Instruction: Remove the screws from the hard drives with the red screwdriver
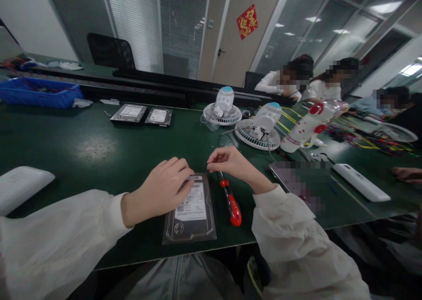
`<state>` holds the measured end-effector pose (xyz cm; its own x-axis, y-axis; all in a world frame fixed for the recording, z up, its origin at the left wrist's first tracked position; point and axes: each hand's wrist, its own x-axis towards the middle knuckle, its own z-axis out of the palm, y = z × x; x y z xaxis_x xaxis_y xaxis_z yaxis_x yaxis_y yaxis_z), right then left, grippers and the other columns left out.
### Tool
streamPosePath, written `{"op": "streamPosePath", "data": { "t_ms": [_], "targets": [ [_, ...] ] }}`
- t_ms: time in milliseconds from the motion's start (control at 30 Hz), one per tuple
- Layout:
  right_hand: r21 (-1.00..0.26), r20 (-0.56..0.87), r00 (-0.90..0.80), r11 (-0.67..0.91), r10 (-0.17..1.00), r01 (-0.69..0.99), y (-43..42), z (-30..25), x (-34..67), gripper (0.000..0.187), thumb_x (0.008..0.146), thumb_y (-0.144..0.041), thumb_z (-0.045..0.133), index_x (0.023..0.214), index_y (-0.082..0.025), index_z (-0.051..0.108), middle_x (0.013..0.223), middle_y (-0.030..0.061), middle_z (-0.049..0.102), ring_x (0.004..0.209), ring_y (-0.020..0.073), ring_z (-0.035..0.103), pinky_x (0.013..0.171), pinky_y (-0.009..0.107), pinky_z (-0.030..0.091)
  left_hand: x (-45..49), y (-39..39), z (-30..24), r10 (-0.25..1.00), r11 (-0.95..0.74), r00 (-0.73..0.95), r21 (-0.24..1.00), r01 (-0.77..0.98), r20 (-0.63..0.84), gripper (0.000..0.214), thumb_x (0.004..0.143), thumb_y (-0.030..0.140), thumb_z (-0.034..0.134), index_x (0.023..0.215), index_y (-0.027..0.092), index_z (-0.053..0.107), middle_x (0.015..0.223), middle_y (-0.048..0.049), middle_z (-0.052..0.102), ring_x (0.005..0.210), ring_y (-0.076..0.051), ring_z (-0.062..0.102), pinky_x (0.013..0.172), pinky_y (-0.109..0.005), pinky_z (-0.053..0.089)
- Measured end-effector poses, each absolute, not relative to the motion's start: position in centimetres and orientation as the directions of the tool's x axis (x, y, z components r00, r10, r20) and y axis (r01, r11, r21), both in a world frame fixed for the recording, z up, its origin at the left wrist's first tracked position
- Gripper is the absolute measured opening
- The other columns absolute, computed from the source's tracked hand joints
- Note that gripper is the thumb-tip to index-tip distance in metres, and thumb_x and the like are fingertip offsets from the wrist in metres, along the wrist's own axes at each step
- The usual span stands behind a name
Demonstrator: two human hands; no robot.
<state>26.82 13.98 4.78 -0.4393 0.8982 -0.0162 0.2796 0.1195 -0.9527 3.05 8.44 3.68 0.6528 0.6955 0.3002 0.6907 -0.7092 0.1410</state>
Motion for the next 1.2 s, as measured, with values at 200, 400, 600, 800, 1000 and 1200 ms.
{"op": "streamPosePath", "data": {
  "t_ms": [200,400,600,800,1000,1200],
  "targets": [
    [-0.955,-0.056,-0.464,0.088,0.884,0.283,13.8,5.0,26.7,0.028,0.061,-0.034,0.088,0.071,-0.014,0.071,0.062,-0.0005,0.071,0.059,0.0097,0.064,0.062,0.024,0.053,3.0,8.5,3.6,0.687,-0.716,0.657,0.133,0.686,0.310,0.030,0.101,0.028,0.043,0.108,0.015,0.069,0.103,-0.0090,0.062,0.093,-0.024,0.056,0.079,-0.039,0.046],
    [-0.957,-0.101,-0.480,0.047,0.872,0.287,13.7,5.3,27.0,0.030,0.060,-0.034,0.089,0.076,-0.014,0.075,0.069,0.0017,0.074,0.066,0.0118,0.068,0.066,0.026,0.055,2.9,8.5,3.5,0.677,-0.725,0.664,0.128,0.677,0.319,0.030,0.101,0.028,0.042,0.107,0.015,0.069,0.102,-0.0093,0.062,0.092,-0.024,0.055,0.079,-0.040,0.046],
    [-0.956,-0.129,-0.480,0.020,0.868,0.292,14.0,5.2,27.4,0.032,0.060,-0.038,0.089,0.074,-0.014,0.073,0.066,0.0002,0.072,0.062,0.0094,0.064,0.064,0.024,0.052,3.0,8.6,3.4,0.680,-0.721,0.655,0.135,0.680,0.330,0.029,0.101,0.028,0.044,0.107,0.015,0.069,0.102,-0.0095,0.062,0.093,-0.024,0.055,0.078,-0.040,0.046],
    [-0.949,-0.179,-0.495,-0.016,0.850,0.315,14.1,4.9,27.2,0.033,0.060,-0.039,0.088,0.074,-0.013,0.074,0.070,0.0014,0.074,0.065,0.0092,0.063,0.065,0.024,0.051,3.0,8.5,3.5,0.683,-0.720,0.660,0.135,0.681,0.313,0.031,0.101,0.028,0.043,0.109,0.014,0.069,0.103,-0.0096,0.062,0.093,-0.024,0.055,0.079,-0.040,0.045],
    [-0.941,-0.219,-0.484,-0.051,0.847,0.336,14.3,4.3,27.0,0.027,0.060,-0.034,0.088,0.073,-0.014,0.076,0.069,0.0003,0.074,0.065,0.0090,0.063,0.067,0.025,0.050,3.0,8.5,3.4,0.675,-0.723,0.659,0.119,0.681,0.333,0.031,0.101,0.028,0.042,0.108,0.014,0.069,0.104,-0.0099,0.062,0.093,-0.024,0.056,0.079,-0.040,0.045],
    [-0.934,-0.236,-0.476,-0.062,0.847,0.353,14.4,4.2,26.9,0.022,0.061,-0.030,0.087,0.073,-0.015,0.077,0.069,-0.0006,0.074,0.065,0.0086,0.063,0.067,0.024,0.049,2.9,8.6,3.3,0.669,-0.727,0.663,0.114,0.677,0.336,0.034,0.102,0.029,0.039,0.108,0.014,0.069,0.104,-0.0106,0.063,0.093,-0.024,0.056,0.078,-0.039,0.046]
  ]
}}
